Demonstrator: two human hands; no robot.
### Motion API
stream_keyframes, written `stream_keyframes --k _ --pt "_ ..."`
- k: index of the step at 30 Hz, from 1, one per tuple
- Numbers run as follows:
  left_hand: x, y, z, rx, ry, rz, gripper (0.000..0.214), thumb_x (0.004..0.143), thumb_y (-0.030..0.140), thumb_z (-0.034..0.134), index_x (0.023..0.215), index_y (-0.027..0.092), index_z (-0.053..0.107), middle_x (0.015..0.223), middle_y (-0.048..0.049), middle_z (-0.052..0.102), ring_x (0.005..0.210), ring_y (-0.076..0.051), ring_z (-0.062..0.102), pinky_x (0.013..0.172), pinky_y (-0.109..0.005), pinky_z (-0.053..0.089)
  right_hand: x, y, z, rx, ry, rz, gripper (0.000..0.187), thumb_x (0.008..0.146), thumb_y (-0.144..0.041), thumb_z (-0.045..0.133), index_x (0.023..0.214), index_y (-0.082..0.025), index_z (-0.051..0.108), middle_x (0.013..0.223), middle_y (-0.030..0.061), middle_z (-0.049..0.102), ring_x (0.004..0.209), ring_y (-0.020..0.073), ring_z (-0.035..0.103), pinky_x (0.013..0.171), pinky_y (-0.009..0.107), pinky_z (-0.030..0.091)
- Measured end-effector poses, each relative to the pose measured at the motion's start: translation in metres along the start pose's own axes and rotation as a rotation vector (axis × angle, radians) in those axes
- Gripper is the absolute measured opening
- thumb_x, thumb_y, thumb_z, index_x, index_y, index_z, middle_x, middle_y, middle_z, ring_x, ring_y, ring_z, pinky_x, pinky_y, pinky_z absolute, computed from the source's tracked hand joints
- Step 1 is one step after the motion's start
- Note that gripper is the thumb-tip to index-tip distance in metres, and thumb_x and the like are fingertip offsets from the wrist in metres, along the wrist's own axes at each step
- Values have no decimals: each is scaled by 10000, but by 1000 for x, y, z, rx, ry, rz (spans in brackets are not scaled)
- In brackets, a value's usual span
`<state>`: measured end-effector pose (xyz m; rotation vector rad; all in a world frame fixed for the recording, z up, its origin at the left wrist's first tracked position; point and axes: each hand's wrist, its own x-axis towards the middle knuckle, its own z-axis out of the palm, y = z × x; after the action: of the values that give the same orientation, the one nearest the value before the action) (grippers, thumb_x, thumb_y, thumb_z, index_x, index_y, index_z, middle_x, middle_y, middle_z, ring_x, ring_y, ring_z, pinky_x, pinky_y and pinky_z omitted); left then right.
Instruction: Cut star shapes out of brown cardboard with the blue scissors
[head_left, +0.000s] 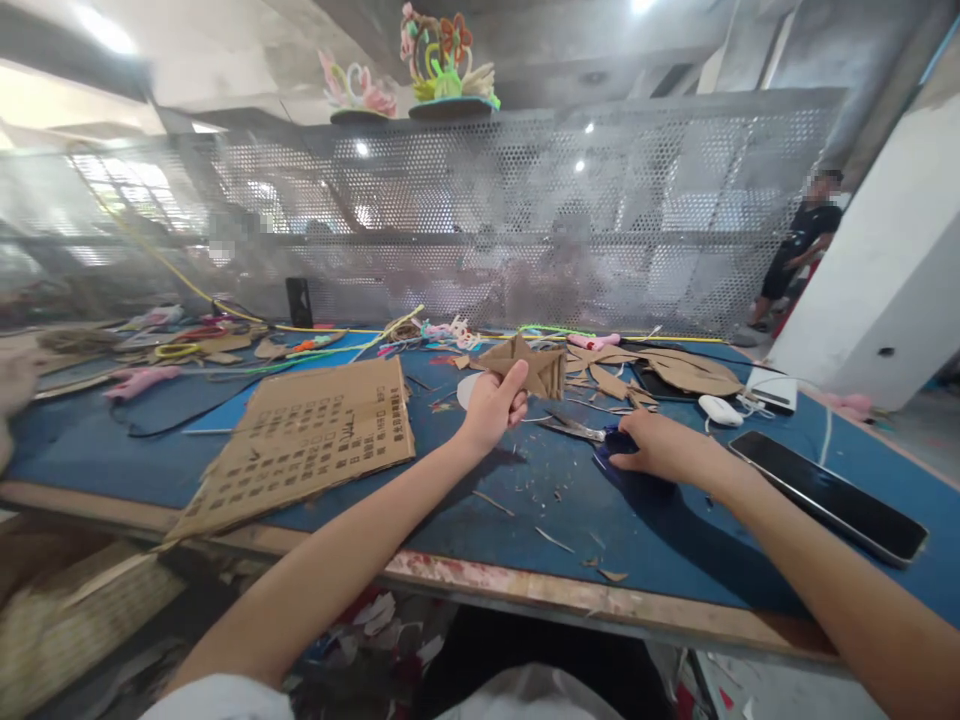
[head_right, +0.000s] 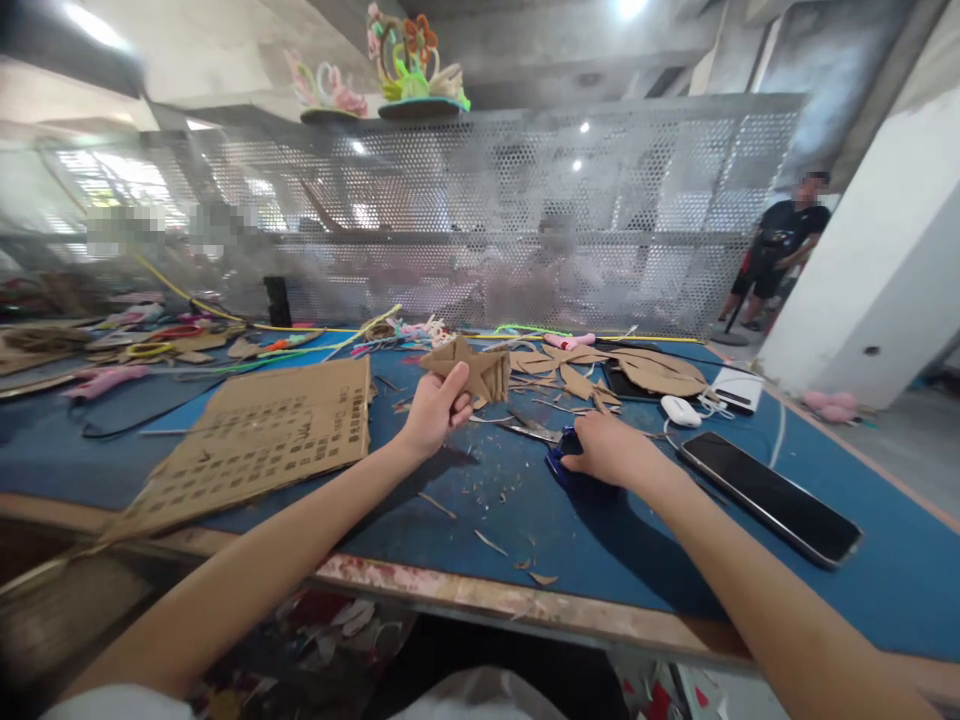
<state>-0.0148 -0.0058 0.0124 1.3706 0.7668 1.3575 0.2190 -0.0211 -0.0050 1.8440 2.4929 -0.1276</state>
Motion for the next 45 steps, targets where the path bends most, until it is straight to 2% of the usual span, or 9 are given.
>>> stream_keyframes --k 4,7,10,13,15,19,24,31,45 --pt "5 -1 -4 11 88 97 496 678 650 633 688 158 569 540 25 512 436 -75 481 332 -171 334 0 -16 3 -3 -31 53 256 748 -309 586 909 -116 637 941 180 686 854 286 654 637 309 404" --pt "9 -1 -9 12 92 84 502 702 669 594 673 170 547 502 39 482 399 -73 452 317 -176 306 3 -17 6 10 37 88 192 725 -262 580 846 -120 629 901 184 683 858 289 645 634 306 396" --pt "11 -1 -11 11 107 69 525 711 682 573 597 178 478 447 53 432 336 -56 383 303 -178 228 8 -8 8 100 239 118 105 716 -245 590 764 -152 580 837 142 663 813 259 620 650 300 395" --pt "10 1 -10 -22 128 105 545 702 680 588 554 182 424 425 70 365 316 -39 326 315 -178 173 10 -1 8 327 515 123 275 734 -444 615 756 -189 517 732 58 600 690 210 558 620 296 386" --pt "9 3 -8 -60 142 141 548 691 678 603 550 181 421 425 76 336 318 -30 297 325 -179 155 7 -3 6 518 577 80 395 726 -582 590 784 -202 496 679 8 537 634 182 505 596 293 378" --pt "6 5 -5 -134 181 210 548 673 675 627 562 184 412 446 84 298 334 -16 233 339 -181 137 -6 -23 5 819 421 -206 467 820 -658 435 903 -201 477 731 -10 480 645 157 455 610 295 391" --pt "1 4 1 -166 232 198 556 664 672 638 543 186 398 444 84 275 344 -19 223 344 -185 140 -22 -46 6 909 167 -445 488 856 -687 379 859 -207 467 761 2 461 664 148 423 605 283 396" --pt "-11 -2 15 -141 115 120 603 638 701 636 509 192 340 420 87 266 322 -16 231 340 -185 135 -23 -54 10 1005 100 -429 538 843 -742 310 851 -218 431 755 2 458 630 150 400 595 293 376" --pt "-11 2 22 -236 180 -32 545 717 662 593 557 200 354 415 97 252 308 -20 194 338 -193 119 -23 -56 10 1013 130 -400 564 830 -766 302 804 -218 432 732 2 477 602 138 412 576 290 384"
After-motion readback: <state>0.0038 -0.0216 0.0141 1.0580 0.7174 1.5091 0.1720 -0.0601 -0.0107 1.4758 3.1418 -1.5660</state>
